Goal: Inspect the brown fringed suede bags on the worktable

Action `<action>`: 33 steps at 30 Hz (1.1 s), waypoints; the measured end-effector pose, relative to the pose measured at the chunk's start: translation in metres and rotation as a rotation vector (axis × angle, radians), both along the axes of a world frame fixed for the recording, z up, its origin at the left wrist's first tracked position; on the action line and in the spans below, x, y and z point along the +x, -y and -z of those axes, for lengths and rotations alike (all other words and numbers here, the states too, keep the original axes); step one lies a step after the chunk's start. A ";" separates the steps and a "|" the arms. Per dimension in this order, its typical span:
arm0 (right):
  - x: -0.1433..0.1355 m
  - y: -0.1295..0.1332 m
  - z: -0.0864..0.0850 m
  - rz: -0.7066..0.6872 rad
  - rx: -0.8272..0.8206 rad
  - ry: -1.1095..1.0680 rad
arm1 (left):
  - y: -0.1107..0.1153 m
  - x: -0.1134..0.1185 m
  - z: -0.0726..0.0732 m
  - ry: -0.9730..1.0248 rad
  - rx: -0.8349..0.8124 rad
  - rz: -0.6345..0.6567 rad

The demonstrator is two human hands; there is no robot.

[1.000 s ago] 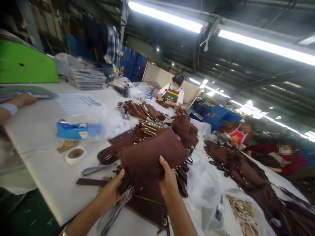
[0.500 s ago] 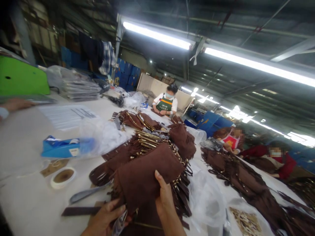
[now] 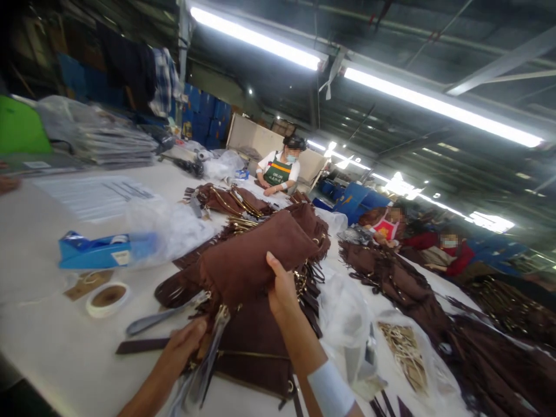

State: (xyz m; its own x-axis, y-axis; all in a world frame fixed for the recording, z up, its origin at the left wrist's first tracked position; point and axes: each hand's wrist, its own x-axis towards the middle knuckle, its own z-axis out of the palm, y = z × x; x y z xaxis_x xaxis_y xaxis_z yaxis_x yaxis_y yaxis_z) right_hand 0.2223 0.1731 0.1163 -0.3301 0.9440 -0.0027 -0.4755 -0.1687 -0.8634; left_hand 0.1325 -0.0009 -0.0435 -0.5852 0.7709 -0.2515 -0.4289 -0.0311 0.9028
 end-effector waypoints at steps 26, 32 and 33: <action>0.003 -0.023 0.010 0.059 -0.102 0.044 | 0.011 0.009 -0.020 0.420 0.183 0.210; 0.003 -0.021 0.007 0.061 -0.111 0.053 | 0.012 0.006 -0.022 0.477 0.180 0.173; 0.003 -0.020 0.007 0.058 -0.114 0.052 | 0.013 0.006 -0.024 0.486 0.179 0.170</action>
State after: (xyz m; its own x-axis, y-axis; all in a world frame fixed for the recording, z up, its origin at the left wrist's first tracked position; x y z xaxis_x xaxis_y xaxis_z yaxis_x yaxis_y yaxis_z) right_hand 0.2248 0.1934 0.1092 -0.2717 0.9540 -0.1269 -0.4419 -0.2408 -0.8641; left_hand 0.1388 -0.0139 -0.0200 -0.2975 0.9003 -0.3179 -0.8079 -0.0600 0.5863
